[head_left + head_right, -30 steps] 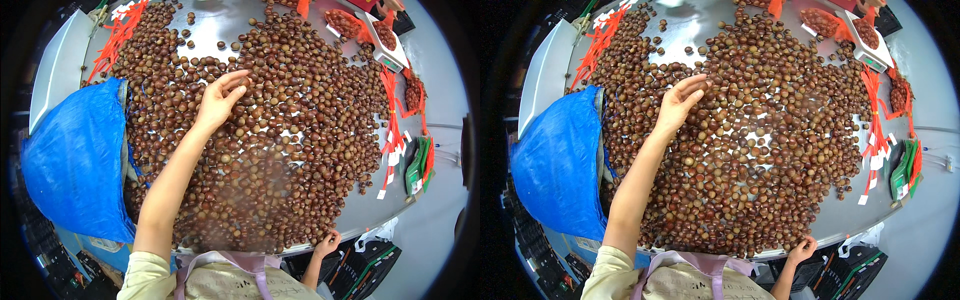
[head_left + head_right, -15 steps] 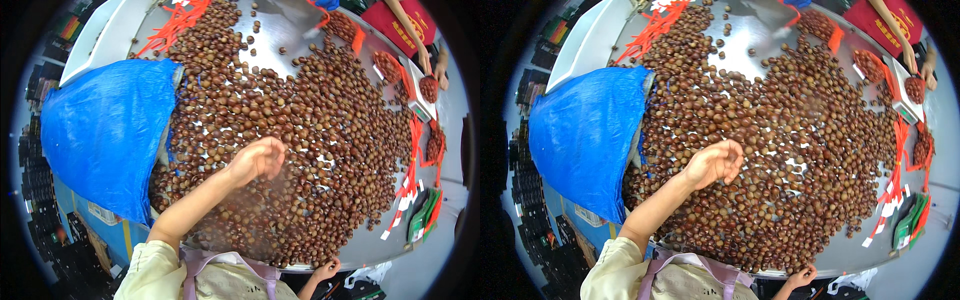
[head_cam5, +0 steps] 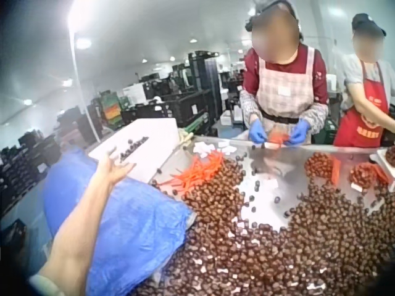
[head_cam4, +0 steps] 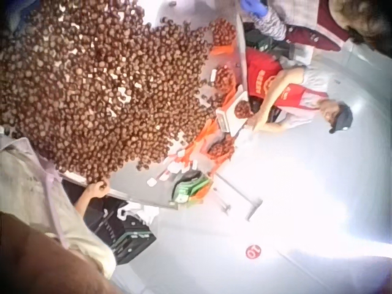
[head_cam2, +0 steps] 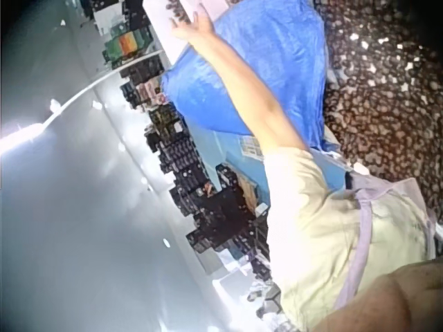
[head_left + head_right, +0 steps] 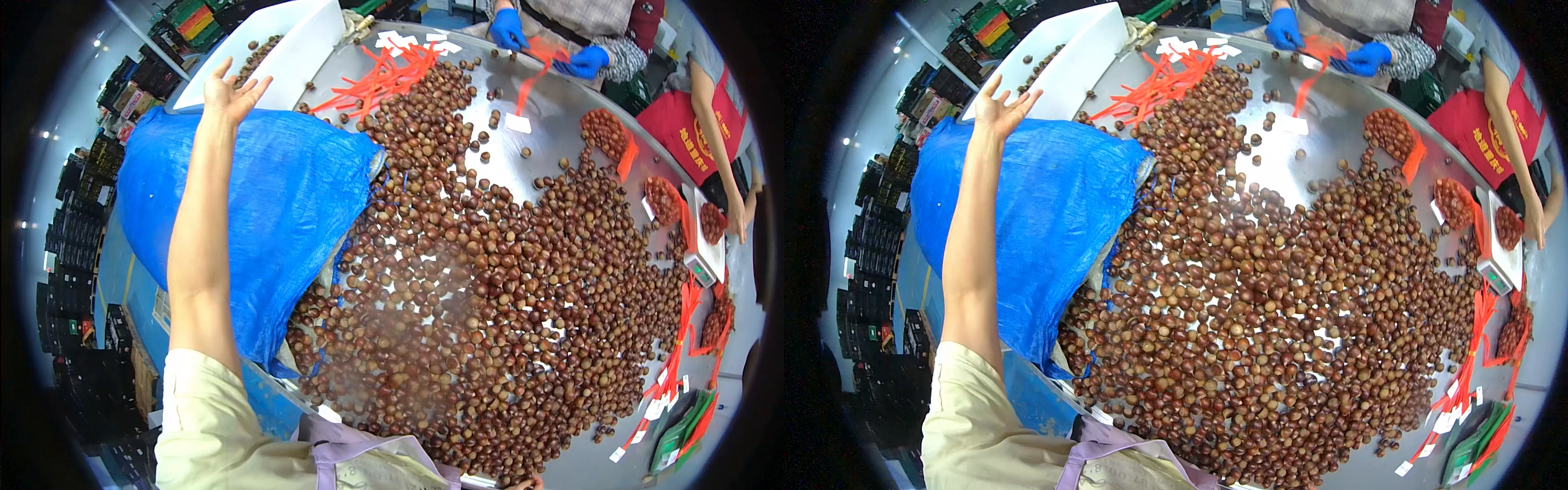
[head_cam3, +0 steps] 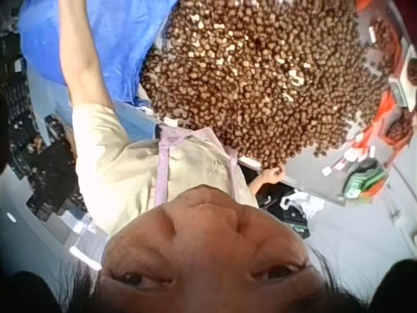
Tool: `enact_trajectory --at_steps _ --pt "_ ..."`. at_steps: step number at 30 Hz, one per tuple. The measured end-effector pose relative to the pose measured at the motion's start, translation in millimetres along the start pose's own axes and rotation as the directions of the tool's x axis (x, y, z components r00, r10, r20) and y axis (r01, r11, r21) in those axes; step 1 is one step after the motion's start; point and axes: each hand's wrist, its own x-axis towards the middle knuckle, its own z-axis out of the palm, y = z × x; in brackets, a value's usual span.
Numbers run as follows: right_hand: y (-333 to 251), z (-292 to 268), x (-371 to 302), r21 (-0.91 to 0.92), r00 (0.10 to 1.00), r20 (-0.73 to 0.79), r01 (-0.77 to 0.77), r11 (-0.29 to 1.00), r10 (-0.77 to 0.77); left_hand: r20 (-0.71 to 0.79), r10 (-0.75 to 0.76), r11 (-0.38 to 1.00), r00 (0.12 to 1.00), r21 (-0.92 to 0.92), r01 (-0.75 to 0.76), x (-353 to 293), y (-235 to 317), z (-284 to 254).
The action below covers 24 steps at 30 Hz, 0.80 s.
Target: The person spreads and sorts chestnuts on a large metal table, moving them by hand to separate and organize them. Another person wearing blue gloves also handles chestnuts nearby, and a third person weighs chestnuts on a digital scale.
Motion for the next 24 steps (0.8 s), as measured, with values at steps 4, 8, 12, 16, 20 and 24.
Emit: enact_trajectory --at_steps 4,8,12,16,20,24 --pt "1.0 -2.4 -4.1 -0.012 1.000 -0.004 -0.028 1.000 0.028 0.362 0.163 0.772 0.918 0.533 -0.347 -44.0 -77.4 -19.2" --pt "19.6 -8.7 -4.4 -0.054 0.978 0.170 -0.112 0.992 0.119 0.840 -0.091 0.223 0.534 0.540 -0.812 -183.3 -185.8 -51.2" --pt "52.2 6.1 6.1 -0.094 0.999 0.033 0.008 0.996 -0.005 0.822 -0.380 -0.011 0.425 0.456 -0.890 -255.9 -236.0 -89.5" --pt "45.8 4.8 3.3 -0.115 0.999 0.018 0.041 0.992 -0.039 0.842 -0.440 -0.084 0.312 0.307 -0.948 -273.2 -274.4 -63.2" --pt "44.4 4.1 0.8 -0.100 0.999 0.002 0.034 0.994 -0.034 0.860 -0.388 -0.131 0.333 0.306 -0.943 -263.7 -299.1 -40.1" --pt "36.8 3.7 -0.6 -0.089 1.000 0.003 0.020 0.996 -0.020 0.887 -0.305 -0.146 0.348 0.317 -0.937 -243.9 -318.0 -18.0"
